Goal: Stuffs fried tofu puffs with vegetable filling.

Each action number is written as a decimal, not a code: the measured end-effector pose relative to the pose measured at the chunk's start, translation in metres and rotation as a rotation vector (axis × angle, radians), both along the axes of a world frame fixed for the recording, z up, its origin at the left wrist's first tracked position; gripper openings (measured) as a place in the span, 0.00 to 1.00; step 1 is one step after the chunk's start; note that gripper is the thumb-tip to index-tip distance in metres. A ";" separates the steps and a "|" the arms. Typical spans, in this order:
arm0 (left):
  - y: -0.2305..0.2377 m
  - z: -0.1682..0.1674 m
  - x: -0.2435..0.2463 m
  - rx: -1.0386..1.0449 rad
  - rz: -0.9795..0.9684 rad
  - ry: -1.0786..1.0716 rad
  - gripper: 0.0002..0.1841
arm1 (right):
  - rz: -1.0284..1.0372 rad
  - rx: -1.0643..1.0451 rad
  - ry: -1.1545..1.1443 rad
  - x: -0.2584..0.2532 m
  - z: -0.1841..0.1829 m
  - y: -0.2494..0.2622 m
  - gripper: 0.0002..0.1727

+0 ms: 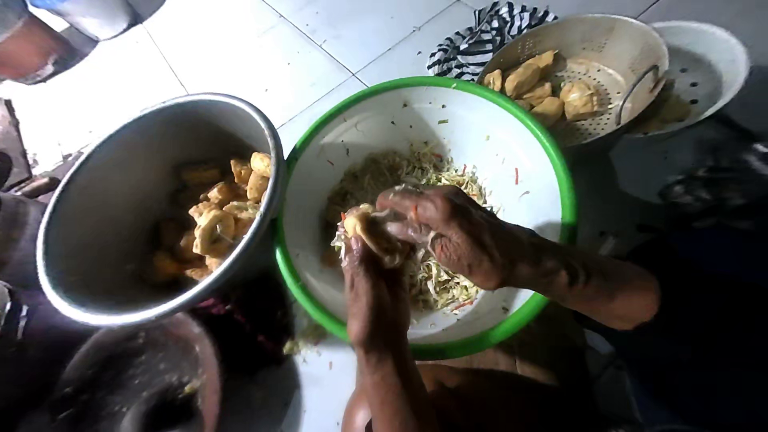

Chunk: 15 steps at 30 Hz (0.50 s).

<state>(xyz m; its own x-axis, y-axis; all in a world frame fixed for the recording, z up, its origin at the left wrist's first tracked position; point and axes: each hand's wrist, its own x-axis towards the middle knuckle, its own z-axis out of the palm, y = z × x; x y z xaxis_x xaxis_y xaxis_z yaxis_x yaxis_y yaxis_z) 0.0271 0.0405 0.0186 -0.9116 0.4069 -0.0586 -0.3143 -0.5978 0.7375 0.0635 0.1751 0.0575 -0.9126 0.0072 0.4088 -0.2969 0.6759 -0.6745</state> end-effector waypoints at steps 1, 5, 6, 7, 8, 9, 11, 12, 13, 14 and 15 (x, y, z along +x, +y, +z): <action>0.000 0.000 0.000 0.013 -0.008 0.001 0.13 | -0.002 0.056 0.058 0.003 0.000 -0.003 0.15; -0.004 -0.001 0.001 0.054 -0.007 0.044 0.11 | 0.122 0.156 0.169 0.004 -0.006 -0.009 0.11; -0.004 -0.001 0.002 0.061 -0.001 0.049 0.11 | 0.138 0.149 0.183 0.004 -0.006 -0.010 0.11; -0.004 -0.002 0.002 0.073 0.000 0.044 0.11 | 0.141 0.116 0.196 0.003 -0.004 -0.009 0.10; -0.004 -0.002 0.002 0.093 -0.002 0.026 0.11 | 0.135 0.051 0.196 0.003 -0.002 -0.007 0.10; -0.004 -0.002 0.001 0.108 -0.006 0.002 0.11 | 0.122 -0.031 0.190 0.002 0.001 -0.005 0.10; -0.004 0.000 0.000 0.122 -0.027 -0.020 0.14 | 0.064 -0.135 0.173 -0.002 0.009 0.001 0.11; -0.004 0.000 0.000 0.128 -0.040 -0.024 0.16 | 0.029 -0.130 0.158 -0.006 0.012 0.004 0.11; -0.005 0.001 0.000 0.130 -0.048 -0.029 0.16 | 0.008 -0.096 0.113 -0.008 0.015 0.007 0.13; -0.005 0.001 0.000 0.140 -0.050 -0.036 0.16 | 0.001 -0.048 0.051 -0.010 0.017 0.009 0.15; -0.004 0.002 0.000 0.160 -0.045 -0.051 0.14 | -0.005 -0.003 -0.016 -0.010 0.017 0.007 0.17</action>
<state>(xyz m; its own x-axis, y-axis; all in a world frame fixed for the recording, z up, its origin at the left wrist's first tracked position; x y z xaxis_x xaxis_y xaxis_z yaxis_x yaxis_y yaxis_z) 0.0269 0.0364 0.0208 -0.8897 0.4552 -0.0355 -0.3780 -0.6906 0.6166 0.0539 0.1823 0.0744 -0.9188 0.0129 0.3945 -0.2830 0.6753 -0.6811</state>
